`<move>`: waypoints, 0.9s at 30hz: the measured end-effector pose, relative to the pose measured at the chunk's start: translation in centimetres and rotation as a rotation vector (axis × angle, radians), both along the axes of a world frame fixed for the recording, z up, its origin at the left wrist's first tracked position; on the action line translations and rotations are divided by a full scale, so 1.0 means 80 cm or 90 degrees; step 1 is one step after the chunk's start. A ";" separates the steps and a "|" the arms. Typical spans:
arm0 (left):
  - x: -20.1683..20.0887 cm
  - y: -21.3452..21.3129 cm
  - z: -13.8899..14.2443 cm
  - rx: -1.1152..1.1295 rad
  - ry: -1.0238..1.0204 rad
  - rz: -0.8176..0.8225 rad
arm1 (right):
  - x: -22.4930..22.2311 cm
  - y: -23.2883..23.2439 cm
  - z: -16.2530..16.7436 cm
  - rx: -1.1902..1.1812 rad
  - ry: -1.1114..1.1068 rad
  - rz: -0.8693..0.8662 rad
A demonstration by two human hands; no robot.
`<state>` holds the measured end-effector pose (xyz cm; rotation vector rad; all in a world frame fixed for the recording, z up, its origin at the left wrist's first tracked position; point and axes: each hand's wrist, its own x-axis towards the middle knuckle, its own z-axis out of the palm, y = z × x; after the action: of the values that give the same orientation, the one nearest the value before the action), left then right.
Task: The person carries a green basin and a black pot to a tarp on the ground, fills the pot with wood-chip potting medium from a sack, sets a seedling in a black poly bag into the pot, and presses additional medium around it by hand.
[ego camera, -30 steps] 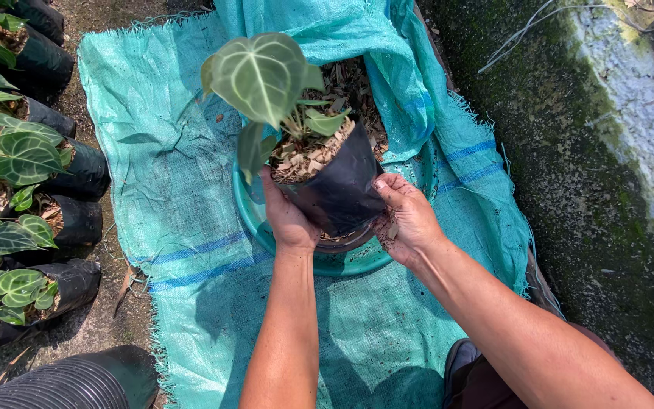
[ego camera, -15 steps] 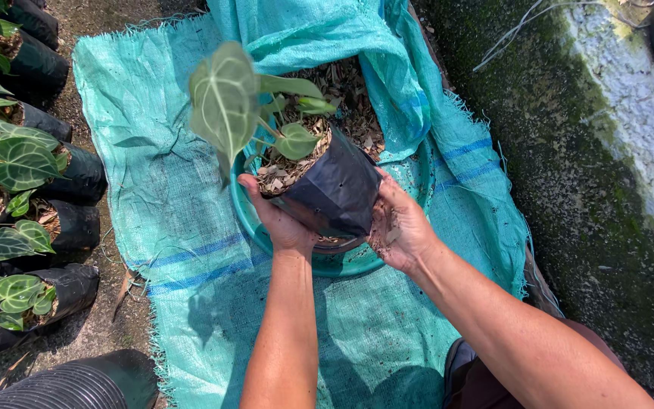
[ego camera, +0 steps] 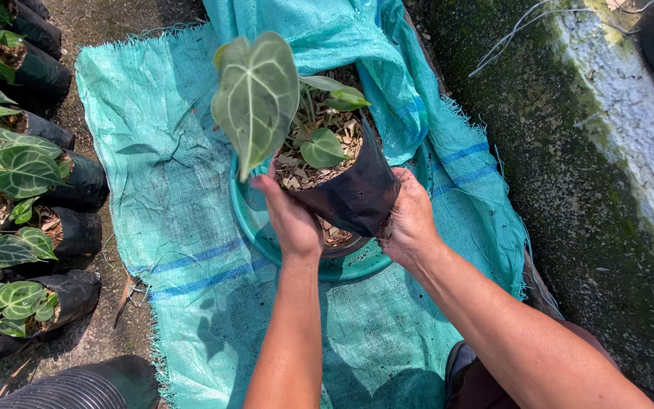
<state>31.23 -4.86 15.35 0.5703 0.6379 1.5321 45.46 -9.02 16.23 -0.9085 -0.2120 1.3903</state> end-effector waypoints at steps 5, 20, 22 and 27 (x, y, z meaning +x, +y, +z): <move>0.017 -0.013 0.008 0.112 0.099 0.069 | -0.004 -0.003 0.013 0.012 0.029 -0.012; -0.036 0.008 -0.014 -0.013 -0.170 0.010 | -0.003 -0.025 0.005 0.079 0.021 0.170; -0.040 0.007 -0.014 0.016 -0.182 -0.027 | -0.005 -0.023 0.021 0.077 0.102 0.175; -0.040 0.002 -0.015 0.043 -0.139 -0.020 | -0.007 -0.014 0.038 -0.038 0.079 0.189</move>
<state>27.99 -4.67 14.15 0.4531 0.4095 1.5641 44.89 -10.17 19.29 -0.8601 -0.2190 1.7300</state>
